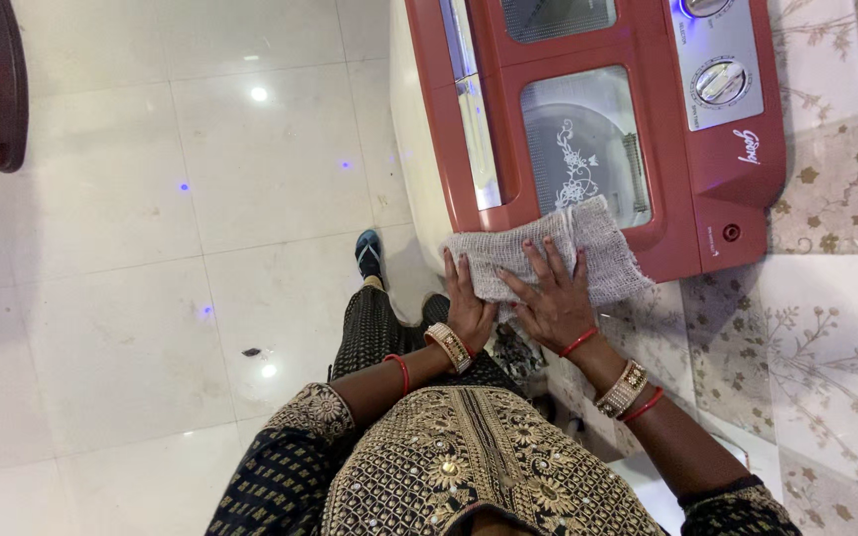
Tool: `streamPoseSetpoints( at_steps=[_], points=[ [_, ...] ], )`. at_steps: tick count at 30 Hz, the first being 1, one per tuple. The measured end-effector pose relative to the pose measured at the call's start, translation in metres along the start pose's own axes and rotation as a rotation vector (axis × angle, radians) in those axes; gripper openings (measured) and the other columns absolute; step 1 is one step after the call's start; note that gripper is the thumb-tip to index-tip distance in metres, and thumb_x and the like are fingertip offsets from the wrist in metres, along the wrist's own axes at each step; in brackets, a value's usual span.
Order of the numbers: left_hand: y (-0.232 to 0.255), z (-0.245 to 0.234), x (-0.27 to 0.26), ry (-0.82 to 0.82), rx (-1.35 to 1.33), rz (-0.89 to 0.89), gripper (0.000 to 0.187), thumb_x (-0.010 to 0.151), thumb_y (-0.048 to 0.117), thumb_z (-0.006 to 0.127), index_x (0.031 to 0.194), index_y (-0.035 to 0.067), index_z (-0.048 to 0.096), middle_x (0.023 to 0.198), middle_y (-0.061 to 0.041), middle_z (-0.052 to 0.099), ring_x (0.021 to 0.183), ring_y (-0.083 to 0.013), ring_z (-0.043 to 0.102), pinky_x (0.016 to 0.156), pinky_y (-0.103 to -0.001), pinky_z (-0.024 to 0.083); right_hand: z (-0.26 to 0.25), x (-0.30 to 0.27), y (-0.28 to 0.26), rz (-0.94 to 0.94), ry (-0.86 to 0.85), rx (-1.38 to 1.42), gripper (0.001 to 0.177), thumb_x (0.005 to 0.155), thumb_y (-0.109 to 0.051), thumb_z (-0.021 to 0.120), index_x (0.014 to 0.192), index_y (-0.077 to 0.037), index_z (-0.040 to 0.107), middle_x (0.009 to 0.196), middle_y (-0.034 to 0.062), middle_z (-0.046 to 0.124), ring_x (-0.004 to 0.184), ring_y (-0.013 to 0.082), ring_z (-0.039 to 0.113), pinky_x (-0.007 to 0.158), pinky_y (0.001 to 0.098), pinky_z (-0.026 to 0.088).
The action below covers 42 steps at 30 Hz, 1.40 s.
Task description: The person wipes the exterior and top lids of a washing machine and a nearby sink with a cloth.
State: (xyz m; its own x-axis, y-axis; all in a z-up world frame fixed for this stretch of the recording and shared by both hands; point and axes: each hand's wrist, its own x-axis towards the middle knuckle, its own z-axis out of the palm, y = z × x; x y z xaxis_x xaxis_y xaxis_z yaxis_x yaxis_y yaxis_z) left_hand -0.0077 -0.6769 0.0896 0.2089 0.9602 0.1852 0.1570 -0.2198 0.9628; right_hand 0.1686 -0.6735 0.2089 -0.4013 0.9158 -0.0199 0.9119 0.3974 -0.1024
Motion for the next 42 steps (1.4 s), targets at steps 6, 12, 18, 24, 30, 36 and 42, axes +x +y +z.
streamPoseSetpoints(
  at_steps=[6,12,18,24,30,36,42],
  points=[
    [-0.027,-0.006,0.086,0.160,-0.023,-0.153,0.088,0.087,0.000,0.056,0.166,0.004,0.018,0.172,-0.030,0.005,0.159,-0.0492,0.014,0.129,-0.051,0.023,0.001,0.096,0.017,0.130,-0.079,0.016,0.064,0.092,-0.043,0.066,0.153,-0.035,0.047,0.169,0.0155,0.017,0.157,0.0411,0.009,0.117,0.0761,0.008],
    [-0.081,-0.043,0.228,0.107,0.091,-0.022,0.089,0.087,0.004,0.062,0.166,0.012,0.022,0.171,-0.030,0.003,0.159,-0.0494,0.014,0.130,-0.050,0.023,0.011,0.221,0.053,0.244,-0.026,0.007,0.066,0.096,-0.047,0.065,0.157,-0.034,0.045,0.171,0.0144,0.011,0.156,0.0406,0.004,0.116,0.0773,0.007],
    [-0.065,-0.069,0.204,-0.184,0.217,0.130,0.092,0.087,0.017,0.064,0.167,0.014,0.017,0.169,-0.034,-0.008,0.157,-0.0556,-0.005,0.127,-0.066,0.008,0.007,0.173,0.011,0.397,0.007,-0.006,0.071,0.090,-0.041,0.068,0.156,-0.031,0.044,0.169,0.0160,0.016,0.156,0.0399,0.007,0.117,0.0751,0.011],
    [-0.038,-0.082,0.163,-0.613,0.523,0.462,0.086,0.091,0.043,0.059,0.164,0.018,0.020,0.169,-0.026,0.002,0.154,-0.0526,-0.005,0.118,-0.074,0.000,0.009,0.077,-0.068,0.686,0.198,0.051,0.063,0.093,-0.042,0.065,0.152,-0.028,0.047,0.165,0.0169,0.026,0.155,0.0410,0.018,0.118,0.0753,0.013],
    [0.014,-0.014,0.261,-0.945,0.667,0.691,0.084,0.091,0.051,0.059,0.163,0.024,0.025,0.171,-0.016,0.015,0.158,-0.0400,0.010,0.122,-0.069,0.003,0.001,0.087,-0.024,1.039,0.381,0.027,0.059,0.097,-0.042,0.060,0.152,-0.023,0.049,0.166,0.0189,0.027,0.155,0.0448,0.019,0.117,0.0756,0.011],
    [0.077,0.083,0.319,-1.023,0.852,0.843,0.089,0.091,0.053,0.060,0.165,0.025,0.019,0.170,-0.017,0.010,0.156,-0.0409,0.009,0.121,-0.068,0.004,-0.016,0.074,0.041,1.216,0.347,0.011,0.062,0.100,-0.042,0.055,0.156,-0.019,0.047,0.169,0.0198,0.020,0.157,0.0471,0.013,0.120,0.0744,0.008],
    [0.073,0.046,0.277,-1.201,0.686,0.873,0.090,0.088,0.054,0.060,0.162,0.024,0.017,0.169,-0.018,0.009,0.155,-0.0425,0.008,0.120,-0.071,0.004,-0.005,0.055,-0.027,1.246,0.453,0.022,0.058,0.099,-0.040,0.056,0.153,-0.023,0.048,0.168,0.0198,0.017,0.156,0.0449,0.009,0.118,0.0750,0.008]
  ],
)
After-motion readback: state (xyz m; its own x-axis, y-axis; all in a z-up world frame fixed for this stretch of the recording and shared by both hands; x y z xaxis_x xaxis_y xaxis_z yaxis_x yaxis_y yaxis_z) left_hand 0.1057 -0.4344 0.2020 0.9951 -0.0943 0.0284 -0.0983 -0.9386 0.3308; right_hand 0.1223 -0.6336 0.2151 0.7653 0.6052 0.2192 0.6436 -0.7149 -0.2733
